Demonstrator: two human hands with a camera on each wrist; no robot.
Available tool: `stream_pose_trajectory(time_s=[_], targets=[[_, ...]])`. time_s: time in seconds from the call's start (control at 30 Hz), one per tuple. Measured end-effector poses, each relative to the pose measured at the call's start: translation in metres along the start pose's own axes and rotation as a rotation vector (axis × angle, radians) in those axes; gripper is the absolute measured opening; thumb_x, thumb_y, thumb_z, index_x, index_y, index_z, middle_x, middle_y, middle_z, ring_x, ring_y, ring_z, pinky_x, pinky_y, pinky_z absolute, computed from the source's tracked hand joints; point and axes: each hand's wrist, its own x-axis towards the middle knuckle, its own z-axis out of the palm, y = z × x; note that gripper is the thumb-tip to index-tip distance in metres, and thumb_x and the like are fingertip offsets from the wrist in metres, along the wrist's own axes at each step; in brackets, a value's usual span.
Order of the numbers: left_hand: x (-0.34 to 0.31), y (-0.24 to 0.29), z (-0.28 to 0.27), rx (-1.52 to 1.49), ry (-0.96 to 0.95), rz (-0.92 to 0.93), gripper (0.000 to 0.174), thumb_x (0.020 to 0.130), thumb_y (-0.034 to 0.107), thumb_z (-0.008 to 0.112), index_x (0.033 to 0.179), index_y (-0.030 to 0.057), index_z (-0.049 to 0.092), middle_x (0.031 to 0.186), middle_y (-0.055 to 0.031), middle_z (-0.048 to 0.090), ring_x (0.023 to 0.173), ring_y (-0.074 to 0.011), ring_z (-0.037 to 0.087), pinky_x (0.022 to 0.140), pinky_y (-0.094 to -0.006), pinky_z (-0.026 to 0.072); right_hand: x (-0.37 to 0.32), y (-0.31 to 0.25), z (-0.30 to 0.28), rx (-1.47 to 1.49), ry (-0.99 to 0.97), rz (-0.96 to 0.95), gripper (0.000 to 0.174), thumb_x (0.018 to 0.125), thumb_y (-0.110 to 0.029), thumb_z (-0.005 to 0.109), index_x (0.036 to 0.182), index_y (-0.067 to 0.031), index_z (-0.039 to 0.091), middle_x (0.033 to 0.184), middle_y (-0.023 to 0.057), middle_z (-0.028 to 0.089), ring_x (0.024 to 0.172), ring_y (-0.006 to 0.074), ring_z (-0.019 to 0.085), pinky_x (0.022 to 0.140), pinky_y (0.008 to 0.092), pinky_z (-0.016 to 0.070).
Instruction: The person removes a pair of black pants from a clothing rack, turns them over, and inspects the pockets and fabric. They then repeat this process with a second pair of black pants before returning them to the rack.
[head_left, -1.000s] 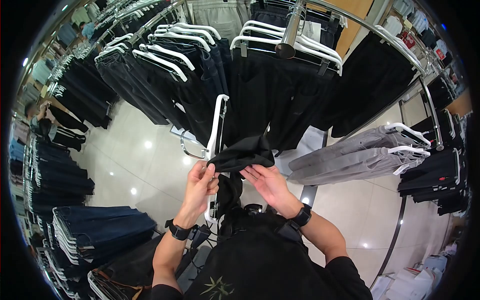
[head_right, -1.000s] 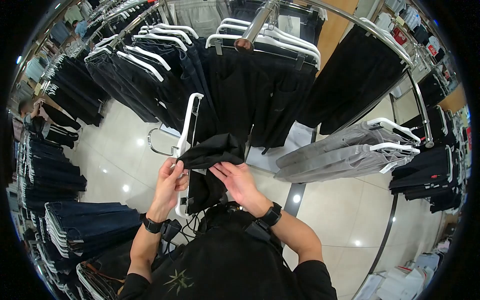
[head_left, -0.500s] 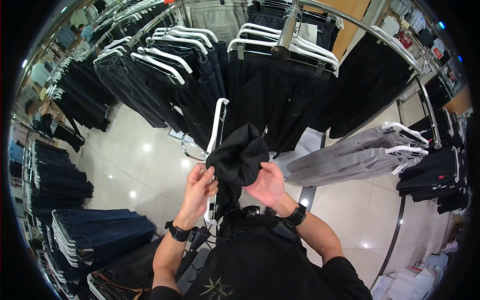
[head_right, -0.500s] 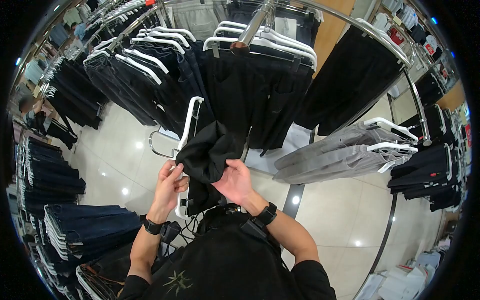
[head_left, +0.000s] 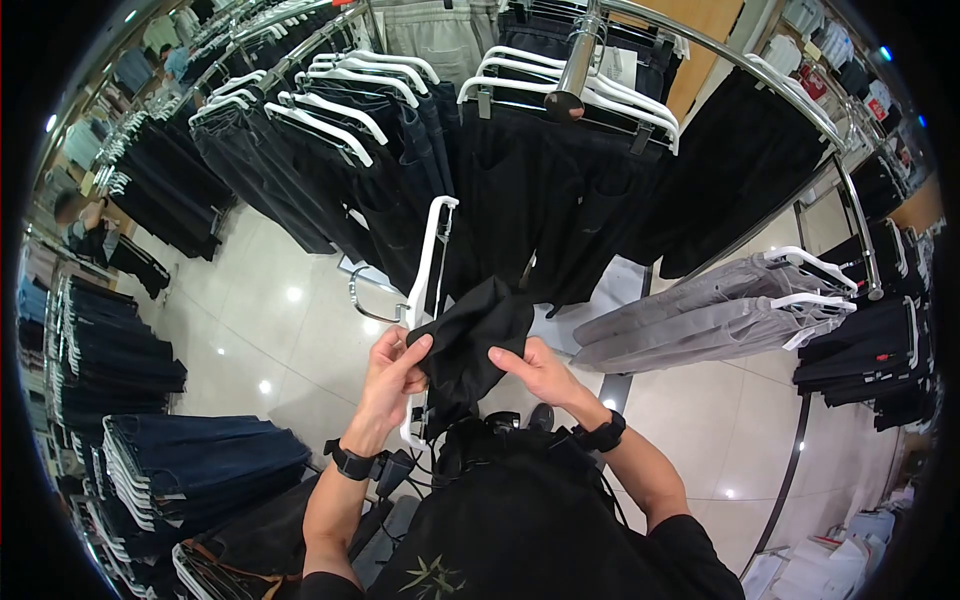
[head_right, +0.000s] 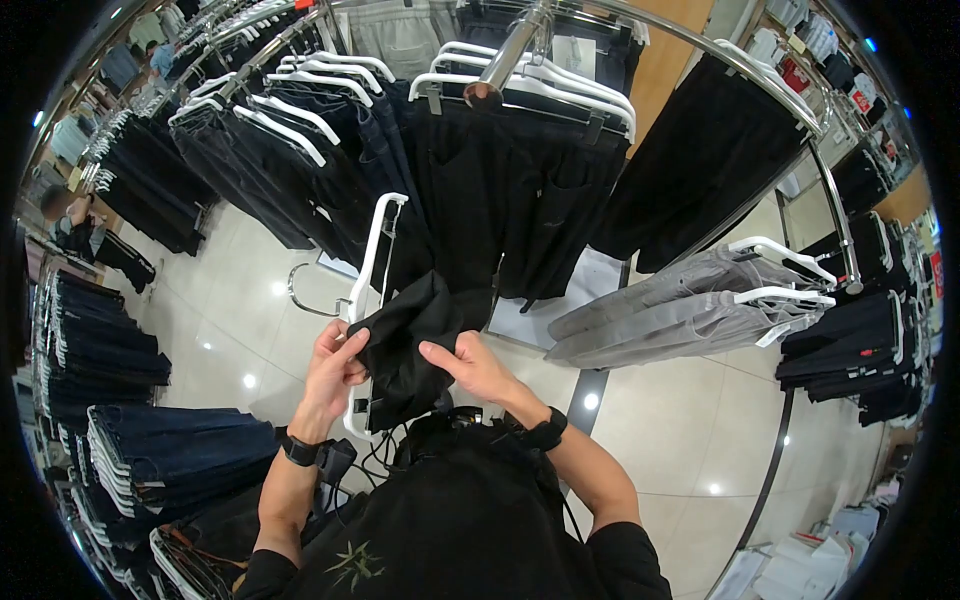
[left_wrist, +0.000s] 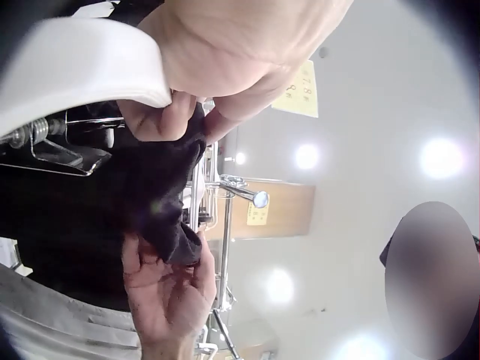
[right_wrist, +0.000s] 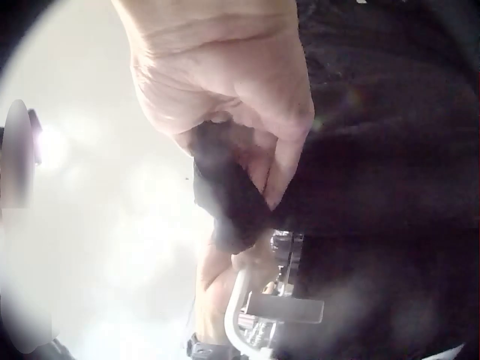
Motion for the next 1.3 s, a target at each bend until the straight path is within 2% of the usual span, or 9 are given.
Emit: stream_pose_trajectory(time_s=[0.13,0.27,0.47,0.67,0.8,1.0,1.13,1.17,1.3], targets=[[0.001,-0.001,-0.007,0.031,0.01,0.038,0.025,0.089,0.008,0.068,0.077,0.0129,0.046,0.062,0.0076,0.041,0.044,-0.0004,0.025,0.041,-0.02,0.0178,-0.01,-0.022,-0.001,0.04,0.261,0.073,0.062,0.094,-0.029,0.061,0.05,0.0038,0.032,0.048,-0.001,0.031,0.047,0.0087,0.053,0.039,0.0239,0.0376],[-0.001,-0.006,-0.005,0.029,0.005,0.04,0.025,0.088,0.005,0.068,0.077,0.0102,0.046,0.063,0.0069,0.043,0.044,0.0003,0.025,0.041,-0.0201,0.0186,-0.009,-0.022,-0.006,0.258,0.372,0.335,0.038,0.092,-0.023,0.059,0.068,0.0059,0.058,0.063,0.0097,0.06,0.062,0.0219,0.068,0.05,0.0277,0.0523],[-0.004,-0.003,-0.002,0.057,0.006,0.052,0.025,0.087,0.003,0.068,0.076,0.0096,0.046,0.063,0.0065,0.043,0.044,0.0004,0.026,0.041,-0.0201,0.0194,-0.005,0.028,-0.028,0.467,0.27,0.581,0.023,0.088,-0.022,0.058,0.099,-0.0022,0.061,0.097,0.0091,0.066,0.081,0.0202,0.066,0.069,0.0305,0.055],[-0.012,0.005,-0.003,0.119,0.003,0.032,0.024,0.087,0.005,0.068,0.076,0.0093,0.047,0.065,0.006,0.044,0.045,0.0004,0.027,0.042,-0.0199,0.0202,0.02,0.03,-0.038,0.603,0.085,0.557,0.032,0.09,-0.036,0.061,0.106,-0.008,0.061,0.096,0.0042,0.065,0.085,0.0148,0.06,0.078,0.0323,0.0511],[-0.017,0.007,-0.006,0.159,0.01,0.021,0.023,0.087,0.005,0.069,0.077,0.0088,0.048,0.066,0.0055,0.044,0.046,0.0003,0.027,0.042,-0.0198,0.0204,0.034,0.025,-0.036,0.573,0.032,0.597,0.028,0.095,-0.033,0.059,0.106,-0.0071,0.062,0.093,-0.0003,0.068,0.077,0.0104,0.063,0.07,0.026,0.0517],[-0.024,0.012,-0.018,0.17,0.011,0.016,0.02,0.087,0.006,0.068,0.081,0.0068,0.05,0.069,0.0047,0.045,0.046,0.0,0.029,0.042,-0.0199,0.0206,0.041,0.007,-0.043,0.349,-0.054,0.397,0.019,0.093,-0.027,0.063,0.098,-0.0088,0.065,0.081,-0.0057,0.065,0.066,0.0021,0.057,0.055,0.0179,0.0428],[-0.026,0.008,-0.031,0.196,0.033,0.035,0.017,0.086,0.003,0.067,0.083,0.0063,0.05,0.069,0.0046,0.045,0.047,-0.0004,0.03,0.042,-0.02,0.0211,0.025,-0.034,-0.042,-0.394,0.071,0.066,0.014,0.088,-0.021,0.069,0.092,-0.0088,0.067,0.068,-0.0033,0.059,0.057,0.0024,0.051,0.05,0.0203,0.0382],[-0.027,0.007,-0.033,0.209,0.042,0.04,0.017,0.087,0.003,0.066,0.083,0.0063,0.05,0.069,0.0047,0.044,0.047,-0.0004,0.03,0.042,-0.02,0.0213,0.022,-0.037,-0.039,-0.602,0.228,-0.289,0.012,0.079,-0.014,0.073,0.088,-0.0084,0.068,0.062,0.0014,0.053,0.053,0.0088,0.051,0.049,0.0249,0.0388],[-0.023,-0.004,-0.042,0.21,0.105,0.071,0.018,0.087,0.002,0.064,0.084,0.007,0.048,0.068,0.005,0.044,0.047,-0.0007,0.031,0.043,-0.0198,0.0227,-0.001,-0.083,-0.028,-1.101,0.372,-0.808,0.029,0.057,-0.005,0.07,0.086,-0.0084,0.07,0.059,0.0032,0.043,0.049,0.0196,0.046,0.049,0.031,0.0389]])
